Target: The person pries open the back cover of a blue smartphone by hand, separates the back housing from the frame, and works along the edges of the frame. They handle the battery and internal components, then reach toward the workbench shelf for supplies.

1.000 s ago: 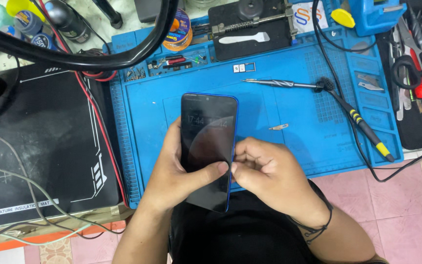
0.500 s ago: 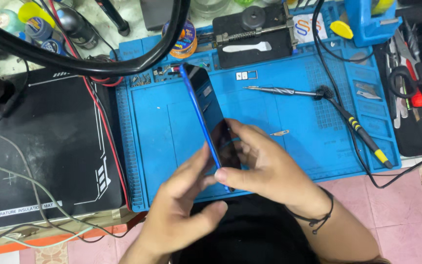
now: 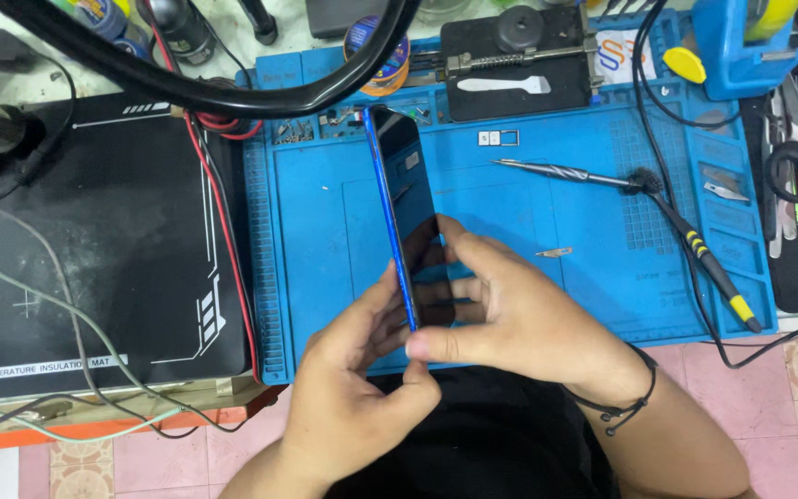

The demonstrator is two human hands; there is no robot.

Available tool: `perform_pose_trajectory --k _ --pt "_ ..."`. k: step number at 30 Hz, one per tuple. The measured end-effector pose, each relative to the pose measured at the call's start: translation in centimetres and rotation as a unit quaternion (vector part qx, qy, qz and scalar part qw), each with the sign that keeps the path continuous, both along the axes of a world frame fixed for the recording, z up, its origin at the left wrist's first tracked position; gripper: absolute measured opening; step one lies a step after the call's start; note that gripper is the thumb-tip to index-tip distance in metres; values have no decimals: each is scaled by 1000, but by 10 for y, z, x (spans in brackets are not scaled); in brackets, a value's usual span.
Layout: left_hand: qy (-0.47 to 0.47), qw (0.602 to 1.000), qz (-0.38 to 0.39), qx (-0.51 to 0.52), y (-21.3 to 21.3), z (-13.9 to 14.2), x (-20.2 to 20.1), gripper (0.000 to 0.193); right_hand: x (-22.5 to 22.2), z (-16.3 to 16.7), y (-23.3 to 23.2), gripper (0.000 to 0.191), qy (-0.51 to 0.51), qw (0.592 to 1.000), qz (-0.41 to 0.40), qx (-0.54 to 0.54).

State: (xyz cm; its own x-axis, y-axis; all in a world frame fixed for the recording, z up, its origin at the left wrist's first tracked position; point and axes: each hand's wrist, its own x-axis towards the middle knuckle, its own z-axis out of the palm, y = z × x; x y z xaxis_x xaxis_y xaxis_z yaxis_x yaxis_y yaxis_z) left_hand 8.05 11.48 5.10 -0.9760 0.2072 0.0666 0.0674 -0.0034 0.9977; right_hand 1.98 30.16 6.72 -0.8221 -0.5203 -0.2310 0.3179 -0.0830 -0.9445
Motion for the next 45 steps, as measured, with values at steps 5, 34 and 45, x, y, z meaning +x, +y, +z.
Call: perform_pose_trajectory --k 5,34,45 --pt "37 997 44 -54 7 4 7 75 1 4 -6 89 36 999 12 38" --pt "-122 977 -73 158 -12 -14 -17 125 -13 -2 9 100 -85 991 98 22" --pt "-56 978 -84 185 -32 -6 -25 99 -11 1 10 107 19 989 57 139"
